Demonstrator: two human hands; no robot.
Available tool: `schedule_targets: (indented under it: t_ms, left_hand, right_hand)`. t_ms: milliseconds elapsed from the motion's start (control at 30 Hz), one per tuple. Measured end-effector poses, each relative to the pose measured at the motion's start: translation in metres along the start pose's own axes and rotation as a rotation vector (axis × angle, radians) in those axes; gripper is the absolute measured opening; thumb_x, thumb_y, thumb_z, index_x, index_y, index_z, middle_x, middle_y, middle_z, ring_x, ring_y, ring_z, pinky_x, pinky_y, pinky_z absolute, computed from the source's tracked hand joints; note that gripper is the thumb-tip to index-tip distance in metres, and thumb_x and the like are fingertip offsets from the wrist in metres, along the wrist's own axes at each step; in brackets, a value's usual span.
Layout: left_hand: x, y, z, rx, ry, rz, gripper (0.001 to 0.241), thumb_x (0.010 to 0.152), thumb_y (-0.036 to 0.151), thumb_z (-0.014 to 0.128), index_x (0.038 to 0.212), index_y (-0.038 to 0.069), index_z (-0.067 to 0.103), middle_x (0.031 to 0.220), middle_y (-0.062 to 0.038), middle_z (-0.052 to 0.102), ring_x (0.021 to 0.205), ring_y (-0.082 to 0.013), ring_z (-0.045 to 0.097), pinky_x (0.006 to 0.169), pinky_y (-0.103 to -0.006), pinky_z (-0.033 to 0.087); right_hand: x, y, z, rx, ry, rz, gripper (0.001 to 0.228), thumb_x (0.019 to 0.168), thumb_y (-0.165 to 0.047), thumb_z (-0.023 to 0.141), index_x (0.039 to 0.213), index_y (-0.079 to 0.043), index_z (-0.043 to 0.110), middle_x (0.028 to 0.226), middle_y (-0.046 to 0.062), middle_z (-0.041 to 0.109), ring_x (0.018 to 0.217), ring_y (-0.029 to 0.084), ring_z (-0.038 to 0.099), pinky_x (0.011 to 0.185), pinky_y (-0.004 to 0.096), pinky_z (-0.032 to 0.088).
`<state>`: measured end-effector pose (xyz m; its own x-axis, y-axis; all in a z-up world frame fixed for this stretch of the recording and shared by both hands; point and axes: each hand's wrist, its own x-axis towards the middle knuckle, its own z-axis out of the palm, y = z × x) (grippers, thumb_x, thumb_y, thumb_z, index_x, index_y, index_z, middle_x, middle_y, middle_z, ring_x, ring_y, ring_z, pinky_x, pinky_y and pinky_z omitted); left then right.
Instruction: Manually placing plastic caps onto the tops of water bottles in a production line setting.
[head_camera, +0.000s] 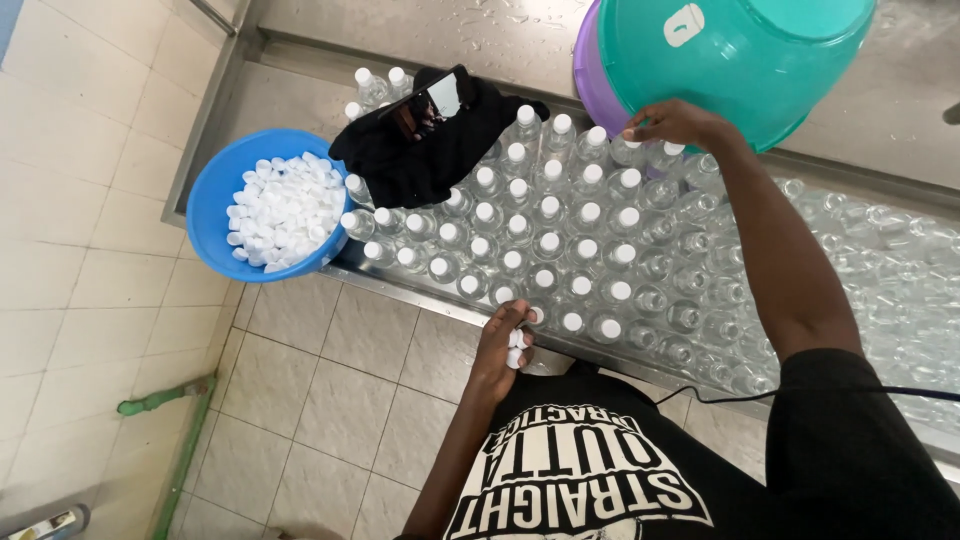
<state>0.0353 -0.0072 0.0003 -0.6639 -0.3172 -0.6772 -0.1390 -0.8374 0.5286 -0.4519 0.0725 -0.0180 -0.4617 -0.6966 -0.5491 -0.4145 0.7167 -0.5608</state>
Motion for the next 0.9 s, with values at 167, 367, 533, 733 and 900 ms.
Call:
schedule_targets:
  t_ms: [167,367,533,733,900]
  left_hand:
    - [0.007,-0.001,-0.009,-0.034,0.036,-0.005,0.020,0.105,0.028,0.073,0.117,0.016,0.062,0.096,-0.002,0.067,0.059,-0.0053,0.055,0.038,-0.0193,0.034]
    - [0.019,-0.002,-0.008,-0.020,0.025,-0.021,0.022,0.103,0.028,0.074,0.117,0.014,0.064,0.097,-0.002,0.067,0.061,-0.0050,0.055,0.038,-0.0191,0.033]
    - [0.015,-0.002,-0.013,-0.028,0.033,-0.006,0.021,0.103,0.027,0.075,0.117,0.014,0.065,0.098,-0.003,0.069,0.061,-0.0060,0.056,0.037,-0.0196,0.034]
    - [0.013,-0.003,-0.011,-0.086,-0.047,-0.016,0.022,0.106,0.035,0.071,0.112,0.016,0.062,0.087,0.002,0.061,0.059,-0.0048,0.055,0.036,-0.0190,0.035]
    - [0.010,-0.006,-0.013,-0.085,-0.072,-0.049,0.041,0.115,0.051,0.057,0.103,0.013,0.064,0.075,0.000,0.050,0.062,-0.0160,0.061,0.034,-0.0226,0.039]
  right_hand:
    - [0.010,0.010,0.006,0.153,0.002,0.001,0.038,0.102,-0.040,0.074,0.127,-0.012,0.077,0.132,0.016,0.076,0.122,0.038,0.069,0.106,0.062,0.051]
    - [0.034,0.024,0.009,0.043,0.046,-0.029,0.034,0.105,-0.039,0.077,0.124,-0.011,0.079,0.123,0.014,0.077,0.114,0.034,0.069,0.088,0.051,0.053]
    - [0.024,0.016,0.020,0.075,0.101,-0.009,0.033,0.108,-0.038,0.076,0.125,-0.010,0.077,0.107,0.014,0.068,0.097,0.032,0.061,0.079,0.048,0.048]
    - [0.019,0.017,0.016,0.041,0.123,-0.038,0.035,0.111,-0.039,0.072,0.130,-0.009,0.076,0.109,0.015,0.070,0.096,0.031,0.061,0.077,0.046,0.048]
    - [0.012,0.027,0.018,0.036,0.166,-0.130,0.043,0.110,-0.049,0.075,0.143,-0.022,0.077,0.121,0.027,0.078,0.119,0.049,0.071,0.098,0.058,0.054]
